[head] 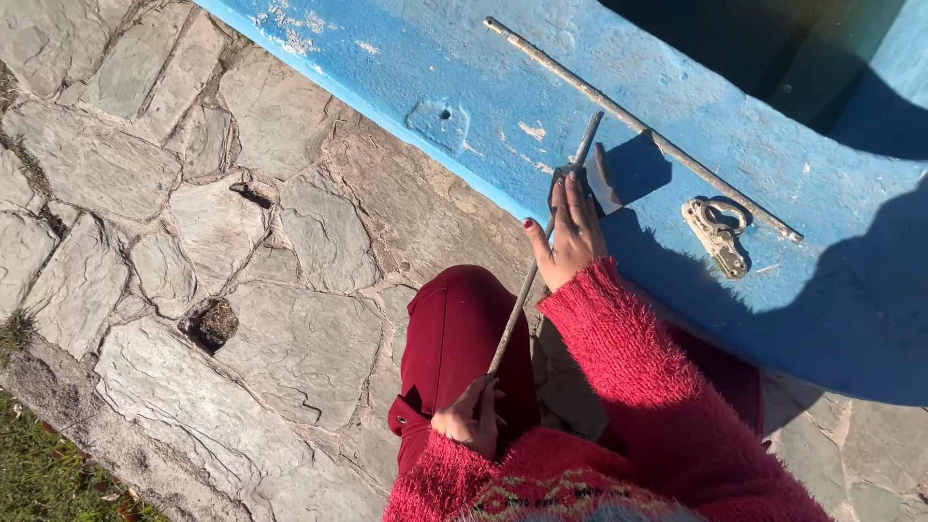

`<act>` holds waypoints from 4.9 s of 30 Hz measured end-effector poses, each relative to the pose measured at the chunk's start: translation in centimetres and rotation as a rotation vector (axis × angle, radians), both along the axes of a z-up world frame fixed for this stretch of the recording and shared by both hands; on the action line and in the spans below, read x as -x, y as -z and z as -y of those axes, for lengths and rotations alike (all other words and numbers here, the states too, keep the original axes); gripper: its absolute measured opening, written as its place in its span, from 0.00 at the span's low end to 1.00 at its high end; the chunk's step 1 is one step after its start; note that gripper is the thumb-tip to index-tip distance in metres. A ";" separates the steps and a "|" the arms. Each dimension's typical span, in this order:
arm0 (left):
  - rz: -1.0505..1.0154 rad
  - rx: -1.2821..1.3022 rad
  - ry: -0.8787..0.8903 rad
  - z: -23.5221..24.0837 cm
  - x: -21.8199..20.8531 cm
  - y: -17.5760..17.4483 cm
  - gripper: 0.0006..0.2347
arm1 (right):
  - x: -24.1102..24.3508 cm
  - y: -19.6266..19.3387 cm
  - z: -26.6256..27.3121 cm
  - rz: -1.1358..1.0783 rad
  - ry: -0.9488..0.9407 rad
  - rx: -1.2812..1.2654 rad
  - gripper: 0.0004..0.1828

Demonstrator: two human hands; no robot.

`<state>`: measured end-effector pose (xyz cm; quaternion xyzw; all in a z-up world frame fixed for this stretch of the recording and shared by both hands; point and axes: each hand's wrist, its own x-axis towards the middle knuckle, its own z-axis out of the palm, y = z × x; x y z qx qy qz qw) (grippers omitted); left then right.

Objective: Sanding a long metal rod with a piece of sandpaper on an outdoor surface.

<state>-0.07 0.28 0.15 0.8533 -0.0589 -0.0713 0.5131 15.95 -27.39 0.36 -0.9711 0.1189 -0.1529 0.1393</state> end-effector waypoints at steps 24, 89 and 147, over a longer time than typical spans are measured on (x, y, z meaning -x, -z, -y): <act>-0.271 0.163 0.101 -1.6 -1.1 -0.2 0.09 | -3.8 -1.5 3.0 -0.324 0.135 -0.213 0.39; -0.751 0.599 -0.011 -2.7 -2.6 -1.2 0.12 | 10.7 -5.7 -6.5 -0.624 -0.207 -0.374 0.33; -0.335 0.092 -0.043 -4.0 -0.3 -1.1 0.09 | 2.0 -3.7 -1.5 -0.304 -0.493 0.133 0.30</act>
